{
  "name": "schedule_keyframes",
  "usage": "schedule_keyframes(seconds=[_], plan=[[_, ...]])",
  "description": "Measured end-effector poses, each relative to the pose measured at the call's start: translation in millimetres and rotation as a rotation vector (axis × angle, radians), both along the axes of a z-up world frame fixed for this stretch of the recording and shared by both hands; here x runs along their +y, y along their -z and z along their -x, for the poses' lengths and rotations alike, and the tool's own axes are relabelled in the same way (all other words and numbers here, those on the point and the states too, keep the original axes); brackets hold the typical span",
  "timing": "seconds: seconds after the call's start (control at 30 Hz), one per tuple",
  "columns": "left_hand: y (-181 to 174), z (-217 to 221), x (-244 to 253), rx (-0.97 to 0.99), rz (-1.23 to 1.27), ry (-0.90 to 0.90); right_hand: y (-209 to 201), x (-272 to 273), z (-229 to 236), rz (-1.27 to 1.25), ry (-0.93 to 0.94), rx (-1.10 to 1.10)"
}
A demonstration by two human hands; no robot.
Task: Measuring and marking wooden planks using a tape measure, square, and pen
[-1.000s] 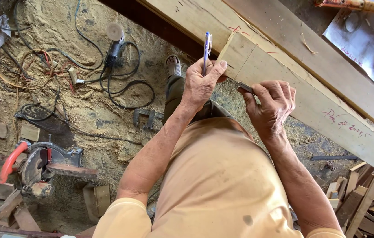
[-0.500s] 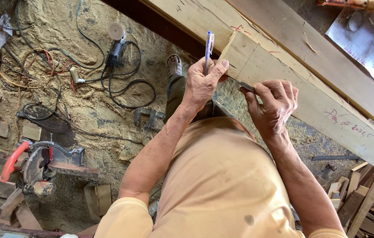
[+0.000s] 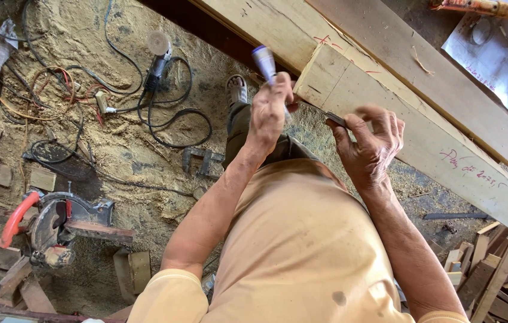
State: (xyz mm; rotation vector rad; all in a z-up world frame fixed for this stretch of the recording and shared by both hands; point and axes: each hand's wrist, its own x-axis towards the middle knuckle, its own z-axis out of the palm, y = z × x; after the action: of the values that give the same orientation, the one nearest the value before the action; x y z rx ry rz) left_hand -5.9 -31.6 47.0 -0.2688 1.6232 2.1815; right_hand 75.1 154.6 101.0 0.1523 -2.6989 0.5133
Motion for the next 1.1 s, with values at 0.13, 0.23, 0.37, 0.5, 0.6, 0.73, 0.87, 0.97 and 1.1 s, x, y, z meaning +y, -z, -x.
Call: schedule_keyframes(seconds=[0.13,0.23,0.37,0.5,0.6,0.73,0.87,0.97,1.1], plan=[[7,-20,-14,0.372,0.199,-0.056,-15,-12,7,0.017,-0.007,0.017],[23,-39,-10,0.564,0.243,-0.090,-10,-8,8,-0.057,-0.005,0.016],[9,-56,-8,0.699,0.207,-0.008,-2,-4,7,-0.094,0.016,0.019],[12,-56,-4,0.852,0.377,-0.004,0,-3,6,-0.110,0.021,0.026],[14,-54,-4,0.872,0.362,-0.015,0,-3,6,-0.110,0.021,0.027],[14,-52,-2,0.886,0.357,-0.009,-3,-4,7,-0.100,0.013,0.033],[15,-53,-3,0.897,0.375,-0.006,-1,-3,7,-0.112,0.017,0.041],[7,-52,-5,0.908,0.360,-0.019,1,-3,7,-0.107,0.015,0.051],[-10,-47,-7,0.922,0.329,-0.038,0,-4,8,-0.096,0.013,0.048]])
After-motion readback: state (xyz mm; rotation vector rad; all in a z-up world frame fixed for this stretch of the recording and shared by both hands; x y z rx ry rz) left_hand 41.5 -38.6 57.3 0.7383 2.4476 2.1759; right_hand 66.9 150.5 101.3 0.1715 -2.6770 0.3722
